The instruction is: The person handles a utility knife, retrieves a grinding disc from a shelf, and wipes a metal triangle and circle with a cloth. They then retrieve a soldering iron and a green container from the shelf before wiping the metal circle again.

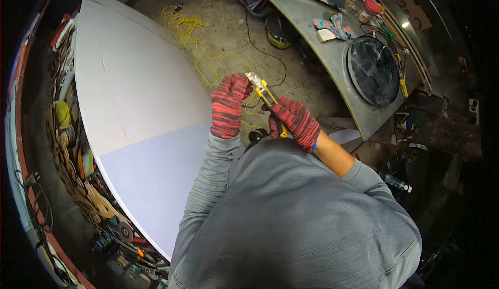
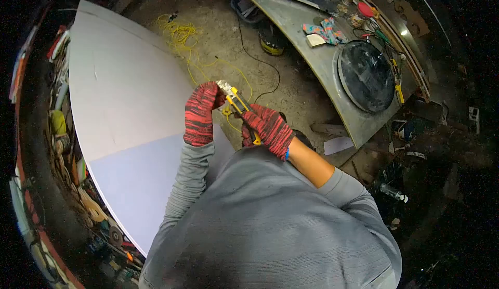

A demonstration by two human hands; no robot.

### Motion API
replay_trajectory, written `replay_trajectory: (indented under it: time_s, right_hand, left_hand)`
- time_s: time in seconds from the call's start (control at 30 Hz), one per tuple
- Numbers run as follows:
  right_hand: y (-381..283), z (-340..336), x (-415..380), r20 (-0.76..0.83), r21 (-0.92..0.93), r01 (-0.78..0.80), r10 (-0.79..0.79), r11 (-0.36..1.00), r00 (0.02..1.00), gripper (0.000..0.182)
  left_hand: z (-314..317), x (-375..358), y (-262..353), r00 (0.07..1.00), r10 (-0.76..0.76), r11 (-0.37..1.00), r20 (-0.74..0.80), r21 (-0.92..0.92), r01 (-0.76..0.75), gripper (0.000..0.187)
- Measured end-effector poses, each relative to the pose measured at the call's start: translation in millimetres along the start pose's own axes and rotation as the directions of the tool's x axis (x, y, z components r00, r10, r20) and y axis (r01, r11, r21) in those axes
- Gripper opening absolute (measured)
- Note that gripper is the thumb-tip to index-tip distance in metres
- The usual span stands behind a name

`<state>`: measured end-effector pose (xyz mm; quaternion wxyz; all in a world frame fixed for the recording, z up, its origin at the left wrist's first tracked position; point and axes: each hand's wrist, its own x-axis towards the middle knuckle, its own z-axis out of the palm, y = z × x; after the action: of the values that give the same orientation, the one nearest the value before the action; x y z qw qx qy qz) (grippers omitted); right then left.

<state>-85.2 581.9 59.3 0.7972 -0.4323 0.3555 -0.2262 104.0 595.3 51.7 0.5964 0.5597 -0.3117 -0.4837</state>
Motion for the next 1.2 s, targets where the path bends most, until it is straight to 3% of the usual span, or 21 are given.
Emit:
replay_trajectory:
  time_s: [0.03,0.1,0.13,0.23,0.27,0.3,0.37,0.43,0.53,0.63,0.73,0.83,0.9,0.93,1.0,1.1,1.13,1.2]
  right_hand:
    - [-0.8,-5.4,1.6,0.014,-0.046,-0.007,0.007,0.999,1.0,0.036]
    - [-3.5,-20.6,2.8,-0.004,-0.083,0.028,-0.029,0.996,1.0,0.032]
    - [-5.6,-29.2,4.3,0.01,-0.09,0.021,-0.021,0.996,1.0,0.028]
    - [-27.5,-54.3,5.5,0.002,-0.082,0.007,-0.007,0.997,1.0,0.022]
    - [-30.0,-63.6,7.0,0.01,-0.131,0.029,-0.028,0.991,1.0,0.021]
    - [-33.6,-73.8,7.9,0.021,-0.178,0.051,-0.048,0.983,0.999,0.02]
    - [-36.0,-98.7,10.2,-0.003,-0.092,0.041,-0.042,0.995,0.999,0.019]
    - [-34.9,-124.2,14.7,-0.033,0.1,0.063,-0.06,0.993,0.998,0.017]
    - [-41.1,-158.1,14.4,-0.142,0.039,0.091,-0.085,0.995,0.986,0.016]
    - [-39.5,-185.1,20.3,-0.165,0.024,0.124,-0.119,0.992,0.979,0.018]
    - [-41.8,-195.0,22.9,-0.157,0.014,0.127,-0.123,0.992,0.98,0.02]
    - [-41.8,-201.7,28.0,-0.177,0.064,0.095,-0.083,0.993,0.981,0.021]
    - [-50.7,-205.7,30.5,-0.246,-0.136,-0.03,-0.005,0.99,0.969,0.026]
    - [-51.6,-209.2,33.2,-0.256,-0.127,-0.029,-0.004,0.991,0.967,0.026]
    - [-52.1,-219.4,38.0,-0.331,-0.429,-0.051,-0.105,0.902,0.938,0.032]
    - [-43.8,-235.0,50.3,-0.383,-0.476,0.02,-0.228,0.879,0.895,0.037]
    - [-61.1,-237.2,51.7,-0.401,-0.352,-0.147,-0.006,0.924,0.916,0.035]
    - [-52.0,-248.3,65.0,-0.433,-0.417,-0.113,-0.088,0.902,0.897,0.034]
  left_hand:
    - [6.4,-0.4,2.3,1.0,0.007,1.0,0.014,0.003,-0.007,0.026]
    - [22.2,9.0,6.3,0.991,0.13,0.906,-0.022,0.409,-0.11,0.027]
    - [29.2,17.0,2.9,0.992,0.124,0.936,-0.03,0.336,-0.107,0.025]
    - [52.8,28.5,6.6,0.98,0.197,0.916,0.025,0.352,-0.193,0.024]
    - [56.2,35.3,-3.3,0.984,0.179,0.962,-0.018,0.215,-0.171,0.023]
    - [61.5,43.8,-7.8,0.983,0.182,0.959,0.001,0.22,-0.178,0.023]
    - [69.8,61.3,-14.5,0.973,0.017,0.976,-0.23,-0.208,-0.067,0.023]
    - [78.6,75.3,-23.4,0.974,0.01,0.977,-0.226,-0.205,-0.057,0.026]
    - [108.5,81.2,-34.9,0.983,-0.183,0.983,-0.026,0.016,0.184,0.037]
    - [160.9,74.4,-60.3,0.949,-0.253,0.967,0.187,0.026,0.253,0.039]
    - [187.1,75.7,-67.9,0.943,-0.177,0.973,0.281,0.194,0.125,0.037]
    - [189.8,97.5,-74.0,0.924,-0.182,0.972,0.337,0.205,0.117,0.035]
    - [192.1,110.5,-74.9,0.931,-0.152,0.979,0.333,0.178,0.096,0.034]
    - [192.0,118.8,-75.0,0.936,-0.162,0.986,0.313,0.099,0.137,0.034]
    - [190.1,140.0,-81.0,0.952,-0.149,0.989,0.269,0.023,0.148,0.032]
    - [184.9,175.0,-89.0,0.934,-0.237,0.969,0.268,0.003,0.246,0.022]
    - [173.9,197.0,-121.0,0.922,-0.317,0.93,0.224,-0.118,0.349,0.024]
    - [156.8,236.4,-152.9,0.918,-0.308,0.941,0.25,-0.063,0.333,0.026]
